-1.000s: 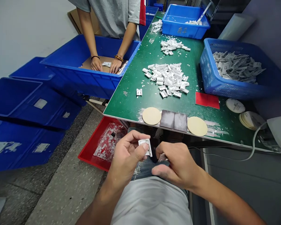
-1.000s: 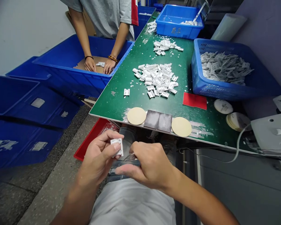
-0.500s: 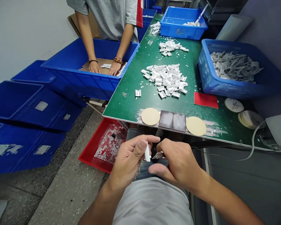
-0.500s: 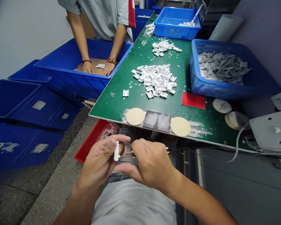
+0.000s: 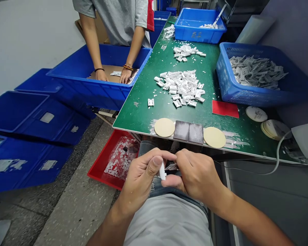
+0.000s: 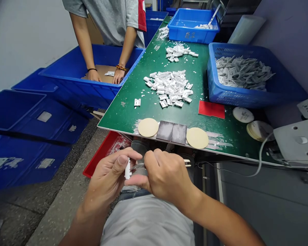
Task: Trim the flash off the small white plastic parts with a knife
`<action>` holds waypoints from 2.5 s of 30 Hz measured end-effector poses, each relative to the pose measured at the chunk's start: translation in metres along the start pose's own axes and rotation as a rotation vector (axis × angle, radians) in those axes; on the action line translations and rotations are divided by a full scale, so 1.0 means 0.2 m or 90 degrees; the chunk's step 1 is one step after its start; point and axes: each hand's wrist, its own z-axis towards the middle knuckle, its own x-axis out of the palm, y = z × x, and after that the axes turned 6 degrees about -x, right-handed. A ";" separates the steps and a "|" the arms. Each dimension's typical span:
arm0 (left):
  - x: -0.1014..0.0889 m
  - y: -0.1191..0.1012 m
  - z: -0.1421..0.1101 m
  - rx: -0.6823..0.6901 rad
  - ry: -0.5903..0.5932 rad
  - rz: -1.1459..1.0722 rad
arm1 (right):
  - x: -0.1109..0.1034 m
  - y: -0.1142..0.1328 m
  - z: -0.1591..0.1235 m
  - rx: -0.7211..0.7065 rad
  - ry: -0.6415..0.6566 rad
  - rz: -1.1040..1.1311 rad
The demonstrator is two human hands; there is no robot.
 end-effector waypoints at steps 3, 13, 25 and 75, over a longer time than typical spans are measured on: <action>0.00 0.00 0.00 0.000 0.000 -0.002 | 0.01 0.00 -0.01 0.003 0.006 0.004; 0.01 0.01 0.00 0.004 -0.011 -0.017 | 0.01 0.00 -0.01 -0.009 -0.005 0.005; 0.04 0.04 0.00 -0.034 -0.035 -0.077 | 0.03 -0.01 -0.03 -0.023 -0.041 0.106; 0.10 0.04 0.09 -0.108 0.022 -0.270 | 0.06 0.04 -0.12 0.048 -0.295 0.142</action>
